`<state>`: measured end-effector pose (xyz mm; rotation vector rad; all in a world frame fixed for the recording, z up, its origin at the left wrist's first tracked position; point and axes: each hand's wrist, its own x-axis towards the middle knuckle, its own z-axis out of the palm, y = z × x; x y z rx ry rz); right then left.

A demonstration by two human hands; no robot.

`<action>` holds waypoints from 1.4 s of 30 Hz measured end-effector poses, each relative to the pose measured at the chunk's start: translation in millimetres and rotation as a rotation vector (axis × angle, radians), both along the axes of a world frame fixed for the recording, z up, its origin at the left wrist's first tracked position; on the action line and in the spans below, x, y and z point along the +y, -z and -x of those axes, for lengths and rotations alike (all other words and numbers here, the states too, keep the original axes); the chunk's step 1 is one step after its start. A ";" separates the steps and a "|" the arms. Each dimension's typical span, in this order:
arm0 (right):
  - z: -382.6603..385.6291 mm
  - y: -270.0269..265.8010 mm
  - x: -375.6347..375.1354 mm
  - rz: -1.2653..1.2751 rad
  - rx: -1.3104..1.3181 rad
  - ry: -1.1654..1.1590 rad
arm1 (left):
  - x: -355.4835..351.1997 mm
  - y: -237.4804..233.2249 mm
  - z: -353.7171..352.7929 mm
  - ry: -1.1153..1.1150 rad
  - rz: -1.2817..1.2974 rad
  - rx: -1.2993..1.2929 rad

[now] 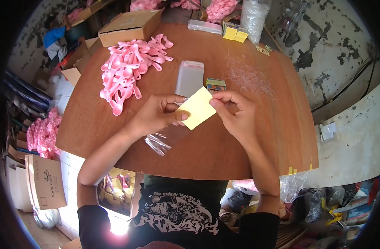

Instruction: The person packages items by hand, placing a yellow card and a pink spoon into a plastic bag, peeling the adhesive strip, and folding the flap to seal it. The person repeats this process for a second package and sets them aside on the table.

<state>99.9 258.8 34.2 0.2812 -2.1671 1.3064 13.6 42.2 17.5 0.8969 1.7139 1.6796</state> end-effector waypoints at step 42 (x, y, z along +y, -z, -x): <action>-3.9 -1.7 -34.6 -0.164 -0.586 -0.471 | 4.2 -6.7 -6.9 0.014 -0.087 0.200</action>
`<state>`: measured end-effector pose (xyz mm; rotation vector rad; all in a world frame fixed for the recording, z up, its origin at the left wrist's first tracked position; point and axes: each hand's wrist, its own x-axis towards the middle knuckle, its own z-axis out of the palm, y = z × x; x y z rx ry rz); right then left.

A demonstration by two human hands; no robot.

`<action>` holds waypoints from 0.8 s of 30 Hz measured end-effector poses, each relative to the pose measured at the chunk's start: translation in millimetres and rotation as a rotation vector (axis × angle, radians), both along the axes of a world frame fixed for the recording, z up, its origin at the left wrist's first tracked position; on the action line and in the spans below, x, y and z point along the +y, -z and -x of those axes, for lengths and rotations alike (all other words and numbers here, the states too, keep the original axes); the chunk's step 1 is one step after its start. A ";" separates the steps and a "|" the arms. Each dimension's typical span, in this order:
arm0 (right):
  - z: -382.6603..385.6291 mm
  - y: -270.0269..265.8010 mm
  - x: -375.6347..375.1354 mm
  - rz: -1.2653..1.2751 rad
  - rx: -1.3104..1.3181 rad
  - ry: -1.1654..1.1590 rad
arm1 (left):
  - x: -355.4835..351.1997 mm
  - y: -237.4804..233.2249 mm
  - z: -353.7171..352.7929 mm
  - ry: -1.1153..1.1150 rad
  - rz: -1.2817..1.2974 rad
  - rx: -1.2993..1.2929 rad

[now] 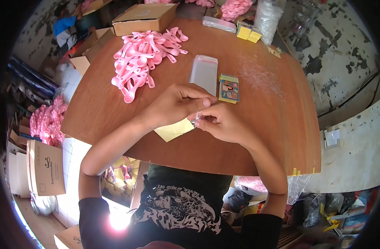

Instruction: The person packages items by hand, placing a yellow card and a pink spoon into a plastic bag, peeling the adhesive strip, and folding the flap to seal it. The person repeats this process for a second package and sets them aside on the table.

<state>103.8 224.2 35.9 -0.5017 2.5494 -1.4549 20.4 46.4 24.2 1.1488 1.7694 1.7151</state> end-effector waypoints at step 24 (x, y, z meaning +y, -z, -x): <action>314.8 69.0 -44.8 -0.256 0.618 0.113 | -59.9 28.5 23.0 0.122 0.269 -0.037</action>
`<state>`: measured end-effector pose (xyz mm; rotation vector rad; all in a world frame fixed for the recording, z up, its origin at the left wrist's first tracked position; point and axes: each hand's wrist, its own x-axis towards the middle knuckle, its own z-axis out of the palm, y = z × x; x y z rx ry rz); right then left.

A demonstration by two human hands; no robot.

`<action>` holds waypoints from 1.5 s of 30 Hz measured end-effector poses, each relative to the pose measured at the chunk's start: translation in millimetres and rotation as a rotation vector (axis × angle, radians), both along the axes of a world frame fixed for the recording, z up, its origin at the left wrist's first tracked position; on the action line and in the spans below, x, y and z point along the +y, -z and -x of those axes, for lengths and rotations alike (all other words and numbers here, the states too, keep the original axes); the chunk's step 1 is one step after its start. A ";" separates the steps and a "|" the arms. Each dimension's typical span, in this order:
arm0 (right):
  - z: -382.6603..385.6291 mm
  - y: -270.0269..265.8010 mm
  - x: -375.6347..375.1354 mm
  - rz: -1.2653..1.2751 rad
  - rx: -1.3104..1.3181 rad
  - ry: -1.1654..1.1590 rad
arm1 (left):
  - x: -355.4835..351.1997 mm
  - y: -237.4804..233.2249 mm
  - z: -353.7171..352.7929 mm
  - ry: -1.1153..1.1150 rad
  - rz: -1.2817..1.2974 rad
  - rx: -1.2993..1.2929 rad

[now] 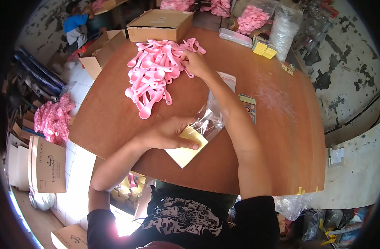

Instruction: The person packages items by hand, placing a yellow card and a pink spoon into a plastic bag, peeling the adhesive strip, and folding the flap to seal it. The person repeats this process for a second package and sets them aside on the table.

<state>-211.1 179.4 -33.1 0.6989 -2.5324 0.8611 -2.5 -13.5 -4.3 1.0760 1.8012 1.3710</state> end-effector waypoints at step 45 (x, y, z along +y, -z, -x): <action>-291.9 -80.9 55.0 0.706 -0.341 0.048 | 50.9 2.1 -33.1 -0.151 -0.255 0.049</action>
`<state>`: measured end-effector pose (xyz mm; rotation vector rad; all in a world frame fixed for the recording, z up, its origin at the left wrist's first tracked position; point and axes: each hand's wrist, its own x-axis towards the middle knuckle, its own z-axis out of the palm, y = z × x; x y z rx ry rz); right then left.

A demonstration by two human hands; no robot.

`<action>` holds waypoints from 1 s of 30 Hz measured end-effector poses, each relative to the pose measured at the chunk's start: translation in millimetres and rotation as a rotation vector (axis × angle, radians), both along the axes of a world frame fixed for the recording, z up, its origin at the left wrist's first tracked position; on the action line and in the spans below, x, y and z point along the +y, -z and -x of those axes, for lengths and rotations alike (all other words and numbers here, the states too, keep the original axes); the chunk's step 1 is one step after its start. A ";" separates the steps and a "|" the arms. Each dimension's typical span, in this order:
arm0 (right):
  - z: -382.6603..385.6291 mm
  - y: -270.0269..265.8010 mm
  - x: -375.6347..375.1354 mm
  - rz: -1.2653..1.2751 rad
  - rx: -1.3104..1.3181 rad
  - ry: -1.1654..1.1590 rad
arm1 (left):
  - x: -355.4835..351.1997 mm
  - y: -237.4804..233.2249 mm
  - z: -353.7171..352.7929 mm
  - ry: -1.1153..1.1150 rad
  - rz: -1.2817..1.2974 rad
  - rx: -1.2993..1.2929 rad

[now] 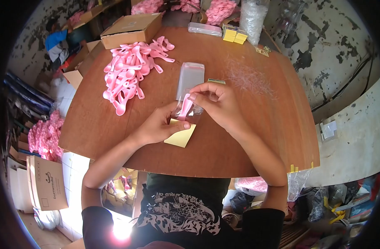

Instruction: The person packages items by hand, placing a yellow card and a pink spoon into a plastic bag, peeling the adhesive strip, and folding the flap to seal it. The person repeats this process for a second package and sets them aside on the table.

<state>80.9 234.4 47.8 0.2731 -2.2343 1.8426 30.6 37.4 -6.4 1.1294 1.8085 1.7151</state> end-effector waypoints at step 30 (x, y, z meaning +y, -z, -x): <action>-26.0 8.6 -30.3 -0.145 0.042 -0.039 | -12.2 -8.6 -7.7 -0.172 -0.282 -0.304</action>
